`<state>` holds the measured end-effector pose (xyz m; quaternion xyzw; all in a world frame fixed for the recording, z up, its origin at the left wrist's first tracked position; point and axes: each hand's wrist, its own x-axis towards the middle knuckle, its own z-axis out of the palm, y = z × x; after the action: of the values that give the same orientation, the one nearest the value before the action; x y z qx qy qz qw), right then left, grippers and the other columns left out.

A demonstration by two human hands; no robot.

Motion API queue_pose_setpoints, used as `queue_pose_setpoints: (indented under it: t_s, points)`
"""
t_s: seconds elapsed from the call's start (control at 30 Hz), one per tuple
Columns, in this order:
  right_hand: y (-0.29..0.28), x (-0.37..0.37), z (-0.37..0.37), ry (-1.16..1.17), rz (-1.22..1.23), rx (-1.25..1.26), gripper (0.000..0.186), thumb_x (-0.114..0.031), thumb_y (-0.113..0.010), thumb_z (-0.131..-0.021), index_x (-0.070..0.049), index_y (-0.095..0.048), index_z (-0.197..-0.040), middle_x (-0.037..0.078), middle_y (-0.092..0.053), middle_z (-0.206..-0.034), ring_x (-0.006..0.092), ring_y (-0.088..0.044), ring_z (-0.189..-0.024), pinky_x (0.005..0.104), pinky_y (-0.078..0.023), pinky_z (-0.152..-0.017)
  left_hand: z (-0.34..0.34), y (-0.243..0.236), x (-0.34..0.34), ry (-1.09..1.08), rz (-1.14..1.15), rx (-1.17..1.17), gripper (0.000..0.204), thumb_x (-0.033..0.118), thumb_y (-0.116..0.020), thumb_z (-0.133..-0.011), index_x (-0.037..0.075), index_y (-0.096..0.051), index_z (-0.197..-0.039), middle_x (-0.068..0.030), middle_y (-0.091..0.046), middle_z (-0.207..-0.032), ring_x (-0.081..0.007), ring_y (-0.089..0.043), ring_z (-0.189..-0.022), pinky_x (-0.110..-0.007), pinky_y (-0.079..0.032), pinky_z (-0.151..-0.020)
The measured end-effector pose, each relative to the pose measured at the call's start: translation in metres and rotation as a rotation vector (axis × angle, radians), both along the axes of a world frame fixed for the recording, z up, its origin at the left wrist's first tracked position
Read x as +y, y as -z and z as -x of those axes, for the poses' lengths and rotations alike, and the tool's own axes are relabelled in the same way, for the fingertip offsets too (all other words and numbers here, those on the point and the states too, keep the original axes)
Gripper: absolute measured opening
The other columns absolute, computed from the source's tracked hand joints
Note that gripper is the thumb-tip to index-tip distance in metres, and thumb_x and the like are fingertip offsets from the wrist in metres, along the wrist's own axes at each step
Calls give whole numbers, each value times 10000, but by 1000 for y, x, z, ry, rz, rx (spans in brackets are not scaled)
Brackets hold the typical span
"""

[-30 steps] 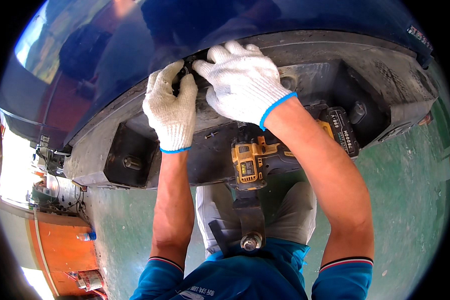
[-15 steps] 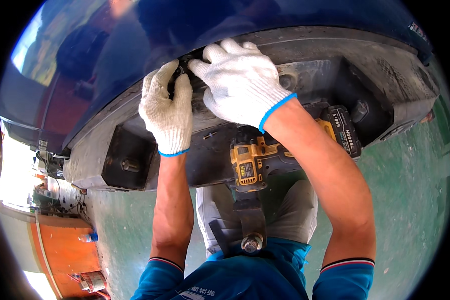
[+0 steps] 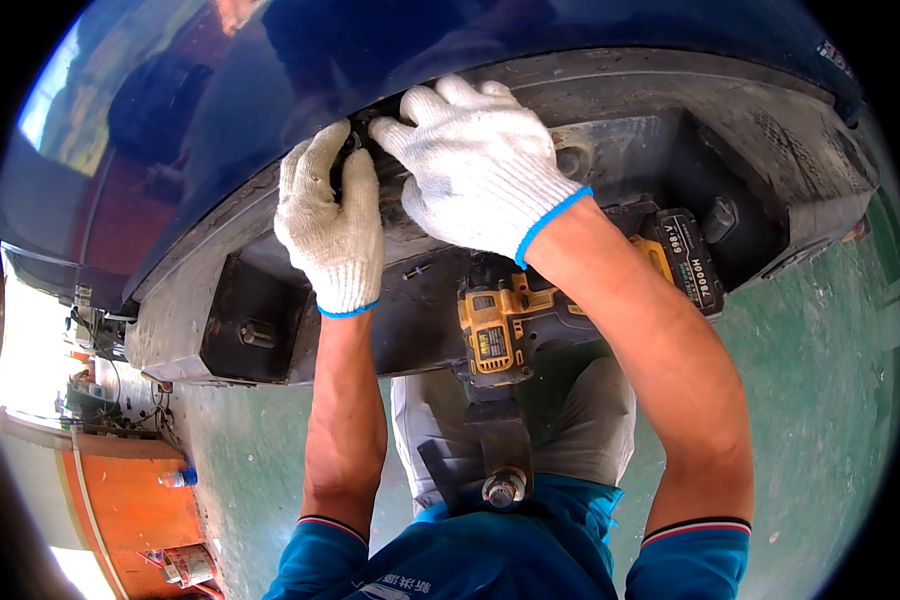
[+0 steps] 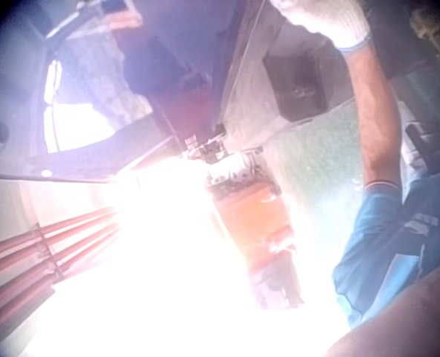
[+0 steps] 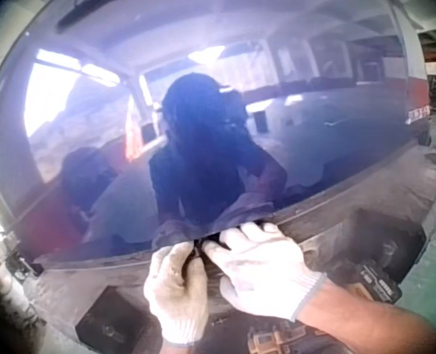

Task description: The person uses a cordless impact driver to remove and install screws on the rear bumper of a blue car. They work on the lower section of the bumper, repeatedly loosening and tightening fasteners while another person assists nearby.

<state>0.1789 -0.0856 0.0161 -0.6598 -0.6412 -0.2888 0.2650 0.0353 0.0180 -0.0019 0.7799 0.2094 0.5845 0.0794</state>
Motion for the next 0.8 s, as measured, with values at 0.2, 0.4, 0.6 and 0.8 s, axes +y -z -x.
queue_pose_setpoints:
  t_s: [0.2,0.4,0.6,0.8]
  points:
    - [1,0,0,2,-13,-4,535,-249,-775,-839,-135,-787,-1362,89,-743,-1245,284,-688,-1202,470,-569,-1010,1,0,2,-12,-37,10,271,54,-776,-981,26,-825,-1246,-143,-811,-1215,-259,-798,-1056,-372,-620,-956]
    - [-1,-1,2,29,22,2,569,-254,-769,-846,-136,-778,-1402,90,-738,-1257,283,-678,-1216,465,-559,-1026,-3,-1,1,4,-9,-35,213,19,-759,-948,40,-813,-1154,-140,-797,-1136,-332,-787,-1008,-416,-624,-929]
    - [-5,-2,8,61,67,-4,594,-252,-759,-856,-127,-764,-1437,93,-734,-1264,287,-673,-1229,466,-553,-1044,-2,-1,1,-14,49,-32,231,43,-782,-939,53,-807,-1168,-136,-798,-1126,-327,-772,-1049,-416,-612,-948]
    - [-7,-1,9,73,87,-27,577,-248,-730,-875,-120,-758,-1437,94,-724,-1273,285,-663,-1235,475,-548,-1060,28,11,5,-9,-10,-149,309,-4,-805,-957,-24,-797,-1266,-166,-800,-1210,-252,-772,-1121,-372,-604,-1032]
